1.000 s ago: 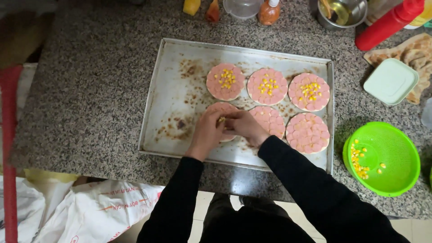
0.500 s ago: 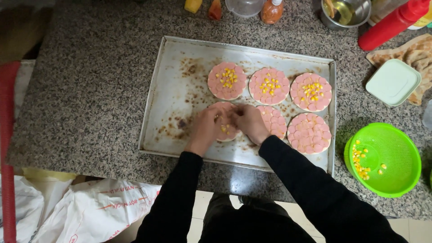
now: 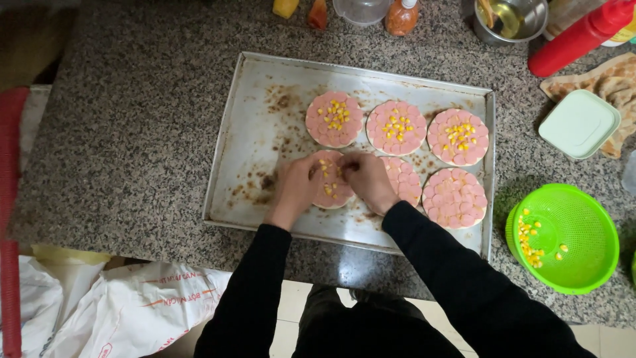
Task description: The person prepares a baking tray with round dough bases topped with ham slices. They use a piping bag to apply a yellow sauce onto the ham, then sprinkle corn kernels over each base.
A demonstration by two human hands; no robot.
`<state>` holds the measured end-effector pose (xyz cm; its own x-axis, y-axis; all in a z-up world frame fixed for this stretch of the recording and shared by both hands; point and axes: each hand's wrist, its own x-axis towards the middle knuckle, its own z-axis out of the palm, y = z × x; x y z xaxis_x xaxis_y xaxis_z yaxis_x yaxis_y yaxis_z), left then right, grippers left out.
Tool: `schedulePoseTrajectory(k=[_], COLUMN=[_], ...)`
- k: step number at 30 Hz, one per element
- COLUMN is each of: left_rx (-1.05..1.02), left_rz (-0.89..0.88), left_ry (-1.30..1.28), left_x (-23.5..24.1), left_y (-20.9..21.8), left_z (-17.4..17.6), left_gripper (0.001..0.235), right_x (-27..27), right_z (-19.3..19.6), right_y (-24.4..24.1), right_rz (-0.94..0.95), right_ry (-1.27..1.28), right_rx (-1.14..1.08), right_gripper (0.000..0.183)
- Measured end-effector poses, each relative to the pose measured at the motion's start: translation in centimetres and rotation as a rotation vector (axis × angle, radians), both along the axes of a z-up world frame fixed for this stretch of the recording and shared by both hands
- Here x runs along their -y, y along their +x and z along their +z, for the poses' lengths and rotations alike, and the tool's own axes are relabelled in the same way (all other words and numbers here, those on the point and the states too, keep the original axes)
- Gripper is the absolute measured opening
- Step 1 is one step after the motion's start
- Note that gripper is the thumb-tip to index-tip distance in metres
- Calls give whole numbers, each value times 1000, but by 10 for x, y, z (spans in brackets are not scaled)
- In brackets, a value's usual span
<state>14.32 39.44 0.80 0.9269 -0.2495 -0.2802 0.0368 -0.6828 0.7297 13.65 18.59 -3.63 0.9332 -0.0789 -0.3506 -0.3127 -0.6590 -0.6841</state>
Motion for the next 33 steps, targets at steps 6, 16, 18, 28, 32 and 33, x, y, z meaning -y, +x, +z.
schedulePoseTrajectory(k=[6, 16, 18, 28, 32, 33], left_rx=[58, 32, 43, 72, 83, 83], left_rz=[-73, -53, -62, -71, -77, -80], left_ry=[-5, -27, -46, 51, 99, 99], left_x=[4, -1, -3, -11, -12, -11], left_y=[-9, -16, -16, -18, -15, -14], left_z=[25, 68, 63, 0, 12, 6], left_gripper=[19, 31, 34, 33, 36, 36], right_x=[-11, -20, -20, -9, -1, 0], right_z=[12, 33, 30, 29, 27, 28], right_y=[-5, -11, -10, -12, -13, -15], right_rz=[34, 120, 103, -2, -109, -112], right_ry=[56, 6, 28, 196, 277, 277], right_rx=[78, 148, 158, 110, 68, 69], right_gripper=[30, 29, 30, 42, 43, 43])
